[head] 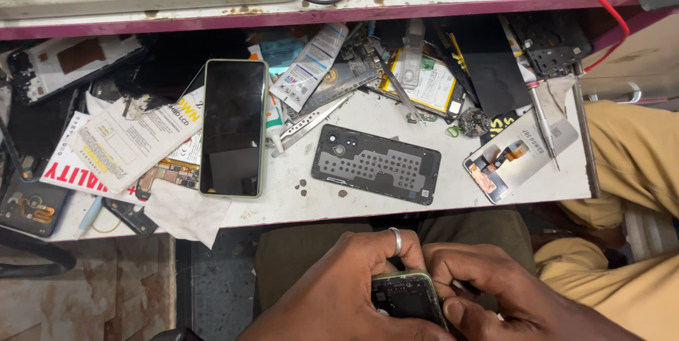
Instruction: The person uses a screwdriver to remove screws from the back of a disassembled smartphone. They then use their fingers to peel off a protective film from the phone's back cover and place it on the workbench.
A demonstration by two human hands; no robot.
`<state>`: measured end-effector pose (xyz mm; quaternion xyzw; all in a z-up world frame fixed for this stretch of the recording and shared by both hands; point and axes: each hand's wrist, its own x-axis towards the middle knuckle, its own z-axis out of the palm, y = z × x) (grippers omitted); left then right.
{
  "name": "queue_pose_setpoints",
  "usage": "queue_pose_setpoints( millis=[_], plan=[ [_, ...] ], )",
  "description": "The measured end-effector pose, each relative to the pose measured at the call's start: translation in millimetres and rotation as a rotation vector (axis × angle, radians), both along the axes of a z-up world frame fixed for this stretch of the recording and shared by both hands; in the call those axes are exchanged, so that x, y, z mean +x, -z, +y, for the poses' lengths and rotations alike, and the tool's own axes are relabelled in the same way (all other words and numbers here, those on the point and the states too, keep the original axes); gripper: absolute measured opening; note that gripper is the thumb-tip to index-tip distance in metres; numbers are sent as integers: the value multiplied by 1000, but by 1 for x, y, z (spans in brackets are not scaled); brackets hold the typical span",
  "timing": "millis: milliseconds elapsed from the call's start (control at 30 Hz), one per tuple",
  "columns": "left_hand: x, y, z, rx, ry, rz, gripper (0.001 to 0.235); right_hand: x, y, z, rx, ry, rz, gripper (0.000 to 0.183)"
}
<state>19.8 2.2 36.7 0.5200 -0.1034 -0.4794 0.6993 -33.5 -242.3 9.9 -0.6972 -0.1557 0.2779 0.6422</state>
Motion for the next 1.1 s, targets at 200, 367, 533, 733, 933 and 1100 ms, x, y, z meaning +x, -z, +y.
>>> queue_pose_setpoints(
  millis=[200, 367, 533, 733, 933, 1100],
  plan=[
    [3, 1, 3, 205, -48, -104, 39, -5, 12, 4, -3, 232, 391, 4],
    [8, 10, -3, 462, -63, -137, 46, 5, 27, 13, 9, 395, 482, 11],
    [10, 25, -5, 513, -91, -279, 55, 23, 31, 13, -15, 407, 500, 17],
    [19, 50, -8, 539, -110, -373, 68, 37, 30, 15, -122, 440, 403, 19],
    [27, 60, -5, 456, -148, -434, 68, 47, 26, 13, -214, 373, 314, 24],
    [34, 62, -8, 429, -126, -349, 56, 55, 25, 11, -276, 348, 257, 26]
  ],
)
